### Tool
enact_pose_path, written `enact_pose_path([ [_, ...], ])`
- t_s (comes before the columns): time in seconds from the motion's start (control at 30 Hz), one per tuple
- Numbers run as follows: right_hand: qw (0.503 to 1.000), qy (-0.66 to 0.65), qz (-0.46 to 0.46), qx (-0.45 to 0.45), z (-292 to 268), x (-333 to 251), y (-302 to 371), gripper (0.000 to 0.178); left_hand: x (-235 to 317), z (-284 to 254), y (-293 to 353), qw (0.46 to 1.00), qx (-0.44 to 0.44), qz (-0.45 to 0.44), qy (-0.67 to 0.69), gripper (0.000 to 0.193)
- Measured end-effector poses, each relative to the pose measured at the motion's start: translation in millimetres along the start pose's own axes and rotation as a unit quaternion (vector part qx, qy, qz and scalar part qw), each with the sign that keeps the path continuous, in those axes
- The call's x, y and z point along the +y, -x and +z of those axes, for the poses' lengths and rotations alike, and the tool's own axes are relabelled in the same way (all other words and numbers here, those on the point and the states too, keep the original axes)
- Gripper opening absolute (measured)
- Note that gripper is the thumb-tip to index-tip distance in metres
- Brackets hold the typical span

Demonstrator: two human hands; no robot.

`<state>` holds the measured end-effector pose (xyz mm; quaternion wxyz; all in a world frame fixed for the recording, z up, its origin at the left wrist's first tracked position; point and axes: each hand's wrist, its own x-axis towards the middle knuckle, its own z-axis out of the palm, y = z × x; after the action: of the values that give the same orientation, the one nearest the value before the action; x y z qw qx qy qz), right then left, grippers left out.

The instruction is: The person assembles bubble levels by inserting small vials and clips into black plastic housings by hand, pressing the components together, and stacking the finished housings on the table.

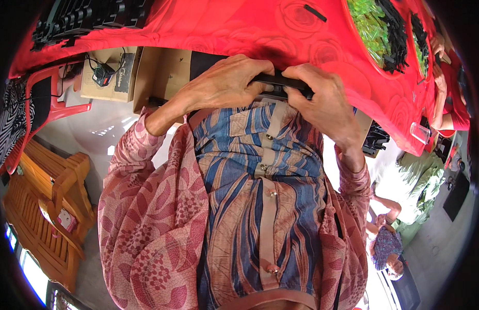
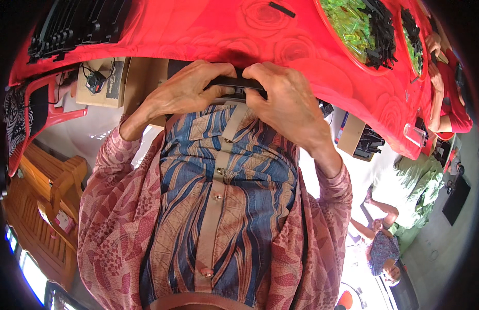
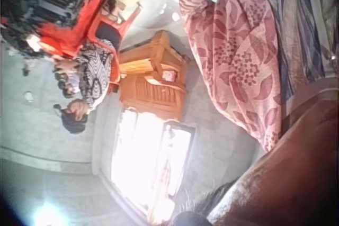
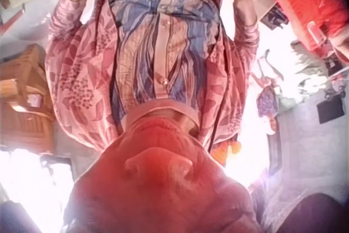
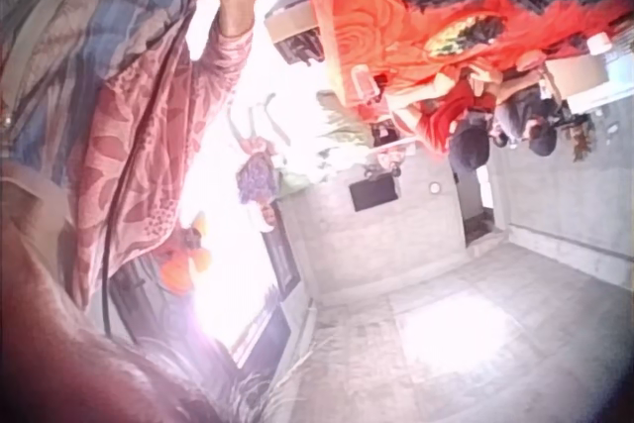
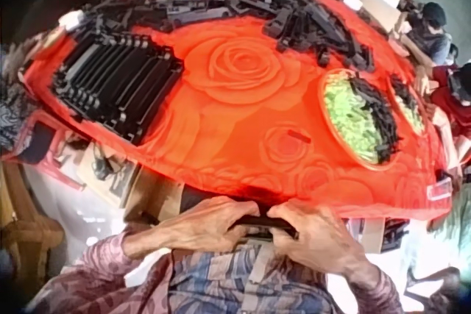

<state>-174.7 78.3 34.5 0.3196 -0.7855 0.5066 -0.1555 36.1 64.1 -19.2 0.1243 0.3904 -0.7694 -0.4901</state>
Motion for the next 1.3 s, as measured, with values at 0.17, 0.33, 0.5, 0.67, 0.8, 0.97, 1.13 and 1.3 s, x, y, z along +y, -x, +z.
enact_pose_path([
  [0.17, 0.996, -0.071, -0.057, 0.005, -39, -3, -12, 0.021, 16, -5, 1, 0.968, -0.001, -0.039, 0.248, 0.019],
  [0.33, 0.98, -0.16, -0.026, 0.111, -43, 6, -15, 0.019, 25, -6, 2, 0.948, 0.02, -0.058, 0.313, 0.019],
  [0.5, 0.958, -0.232, 0.049, 0.159, -32, -2, -14, 0.019, 35, -4, 0, 0.929, 0.048, -0.082, 0.358, 0.017],
  [0.67, 0.929, -0.272, 0.021, 0.25, -28, -15, -15, 0.022, 37, 1, -4, 0.952, 0.107, -0.026, 0.285, 0.011],
  [0.8, 0.84, -0.49, -0.049, 0.227, -25, -2, -24, 0.027, 42, 6, -7, 0.953, 0.136, -0.007, 0.272, 0.01],
  [0.97, 0.716, -0.675, -0.076, 0.16, -27, 1, -26, 0.031, 50, 9, -9, 0.953, 0.157, -0.012, 0.259, 0.011],
  [1.13, 0.687, -0.705, -0.056, 0.169, -23, -6, -26, 0.03, 46, 14, -7, 0.966, 0.152, 0.001, 0.207, 0.01],
  [1.3, 0.682, -0.694, -0.034, 0.231, -16, -19, -31, 0.024, 49, 15, -7, 0.959, 0.166, -0.001, 0.229, 0.007],
])
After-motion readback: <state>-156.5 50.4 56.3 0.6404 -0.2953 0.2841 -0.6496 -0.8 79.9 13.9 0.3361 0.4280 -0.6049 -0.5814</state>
